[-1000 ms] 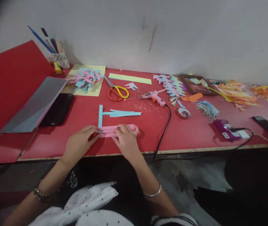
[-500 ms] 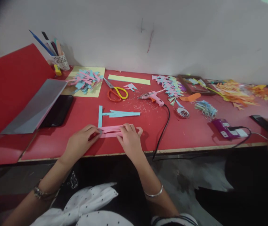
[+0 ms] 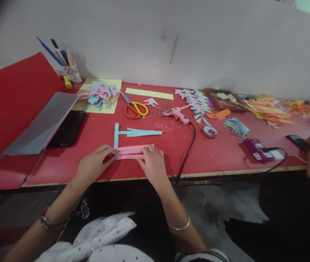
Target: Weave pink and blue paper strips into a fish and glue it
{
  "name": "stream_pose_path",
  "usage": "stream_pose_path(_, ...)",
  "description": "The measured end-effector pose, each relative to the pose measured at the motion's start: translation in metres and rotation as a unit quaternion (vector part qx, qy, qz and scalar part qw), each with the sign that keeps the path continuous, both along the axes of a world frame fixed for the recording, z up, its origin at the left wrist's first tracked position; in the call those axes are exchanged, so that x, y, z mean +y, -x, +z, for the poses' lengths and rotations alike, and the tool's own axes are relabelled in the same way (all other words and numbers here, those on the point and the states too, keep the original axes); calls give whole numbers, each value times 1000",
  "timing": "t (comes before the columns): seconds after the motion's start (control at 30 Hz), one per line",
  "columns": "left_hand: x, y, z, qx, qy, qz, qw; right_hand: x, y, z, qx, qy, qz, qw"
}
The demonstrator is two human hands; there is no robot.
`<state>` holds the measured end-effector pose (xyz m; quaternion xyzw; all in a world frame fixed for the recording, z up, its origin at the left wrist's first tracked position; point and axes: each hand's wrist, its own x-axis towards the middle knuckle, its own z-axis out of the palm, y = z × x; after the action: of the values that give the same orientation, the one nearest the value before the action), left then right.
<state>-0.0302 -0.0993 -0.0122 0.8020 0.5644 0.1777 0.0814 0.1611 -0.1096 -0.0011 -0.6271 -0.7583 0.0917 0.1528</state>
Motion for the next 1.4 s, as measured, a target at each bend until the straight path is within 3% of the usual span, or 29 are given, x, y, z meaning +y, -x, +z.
stream_pose_path(0.2,-1,-2,0,24,-17,2,1000,4,-4,7,165,32,-1,986)
stream_pose_path(0.33,-2,-3,-3,39,-36,9,999,12,1,18,343,57,43,937)
stream_pose_path(0.43,-2,-1,-5,7,-39,-1,999,21,13,25,419,77,87,901)
stream_pose_path(0.7,-7,1,-2,37,-72,10,997,39,48,33,453,126,202,859)
stream_pose_path(0.9,-10,-11,-2,70,-77,88,991,37,56,34,485,199,269,808)
stream_pose_path(1.0,-10,-15,-3,71,-79,103,989,33,41,29,468,158,237,837)
stream_pose_path(1.07,-11,-16,-3,62,-84,101,989,28,24,21,408,86,160,894)
stream_pose_path(1.17,-11,-15,-3,59,-77,108,989,17,0,8,185,0,52,981)
stream_pose_path(1.27,-11,-15,-1,73,-57,117,989,8,-13,-2,43,-17,11,999)
stream_pose_path(1.4,-11,-16,2,89,-31,121,988,5,-13,-3,-5,-9,4,1000)
